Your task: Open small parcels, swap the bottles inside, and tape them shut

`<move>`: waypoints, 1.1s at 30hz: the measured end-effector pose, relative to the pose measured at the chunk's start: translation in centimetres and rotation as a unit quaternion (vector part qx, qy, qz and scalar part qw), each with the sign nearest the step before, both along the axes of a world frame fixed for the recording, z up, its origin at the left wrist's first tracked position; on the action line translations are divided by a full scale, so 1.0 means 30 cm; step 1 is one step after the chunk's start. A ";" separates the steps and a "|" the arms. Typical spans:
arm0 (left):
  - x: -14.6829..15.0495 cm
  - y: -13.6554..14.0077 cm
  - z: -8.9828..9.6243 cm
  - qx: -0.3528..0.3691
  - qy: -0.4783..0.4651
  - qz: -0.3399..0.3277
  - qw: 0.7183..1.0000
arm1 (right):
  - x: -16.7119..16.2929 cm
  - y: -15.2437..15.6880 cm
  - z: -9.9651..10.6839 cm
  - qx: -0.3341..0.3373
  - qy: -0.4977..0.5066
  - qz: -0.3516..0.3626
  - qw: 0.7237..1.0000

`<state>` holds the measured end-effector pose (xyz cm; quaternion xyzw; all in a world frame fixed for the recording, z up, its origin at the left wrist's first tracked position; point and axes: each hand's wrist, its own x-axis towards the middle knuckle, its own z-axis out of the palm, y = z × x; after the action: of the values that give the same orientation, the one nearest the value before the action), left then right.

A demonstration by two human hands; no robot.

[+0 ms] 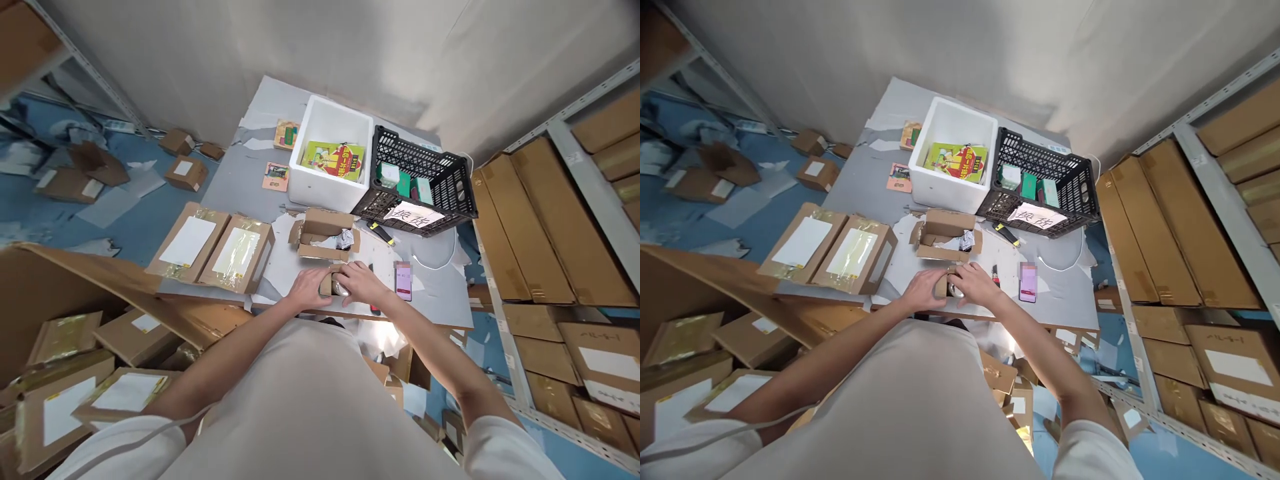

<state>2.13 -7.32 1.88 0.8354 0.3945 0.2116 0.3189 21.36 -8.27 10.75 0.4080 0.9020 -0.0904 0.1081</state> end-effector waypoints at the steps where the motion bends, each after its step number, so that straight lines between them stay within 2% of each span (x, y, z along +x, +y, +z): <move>1: 0.000 0.000 -0.002 0.001 -0.001 0.006 1.000 | 0.002 0.003 -0.022 0.002 0.002 0.008 1.000; 6: -0.001 0.008 -0.005 -0.014 0.001 0.030 0.999 | 0.004 -0.006 -0.057 0.018 0.029 0.009 0.999; 10: -0.006 0.017 0.010 -0.041 -0.018 0.027 0.999 | 0.012 -0.038 -0.060 0.028 0.055 -0.017 0.998; 12: -0.009 0.016 0.012 -0.064 -0.044 0.031 0.996 | 0.026 -0.070 -0.073 0.039 0.100 -0.053 0.993; 14: -0.008 0.004 0.004 -0.096 -0.091 0.048 0.990 | 0.041 -0.113 -0.101 0.071 0.183 -0.156 0.968; 16: -0.003 -0.021 -0.011 -0.125 -0.147 0.090 0.977 | 0.044 -0.159 -0.142 0.086 0.278 -0.277 0.916; 17: 0.001 -0.037 -0.018 -0.132 -0.170 0.111 0.970 | 0.041 -0.179 -0.164 0.077 0.319 -0.313 0.891; 19: 0.010 -0.067 -0.029 -0.116 -0.190 0.134 0.966 | 0.025 -0.210 -0.203 0.039 0.377 -0.320 0.868; 22: 0.014 -0.092 -0.027 -0.048 -0.147 0.098 0.983 | -0.001 -0.228 -0.232 0.002 0.435 -0.301 0.848; 24: 0.008 -0.091 -0.020 -0.010 -0.117 0.059 0.991 | -0.010 -0.224 -0.237 -0.022 0.483 -0.335 0.809; 25: 0.004 -0.088 -0.017 0.001 -0.109 0.041 0.993 | -0.011 -0.217 -0.239 -0.039 0.509 -0.368 0.777; 28: -0.007 -0.078 -0.017 0.016 -0.100 -0.010 0.995 | -0.013 -0.182 -0.247 -0.103 0.572 -0.493 0.647; 30: -0.009 -0.078 -0.024 0.017 -0.096 -0.037 0.995 | -0.018 -0.150 -0.254 -0.153 0.610 -0.539 0.561; 32: -0.005 -0.084 -0.036 0.018 -0.100 -0.042 0.994 | -0.027 -0.119 -0.254 -0.190 0.647 -0.538 0.506; 33: -0.002 -0.087 -0.043 0.017 -0.104 -0.039 0.994 | -0.031 -0.109 -0.250 -0.196 0.662 -0.528 0.494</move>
<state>2.07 -9.94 0.59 0.8287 0.3228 0.2917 0.3520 20.44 -11.54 3.25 0.5965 0.2841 -0.5492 -0.5117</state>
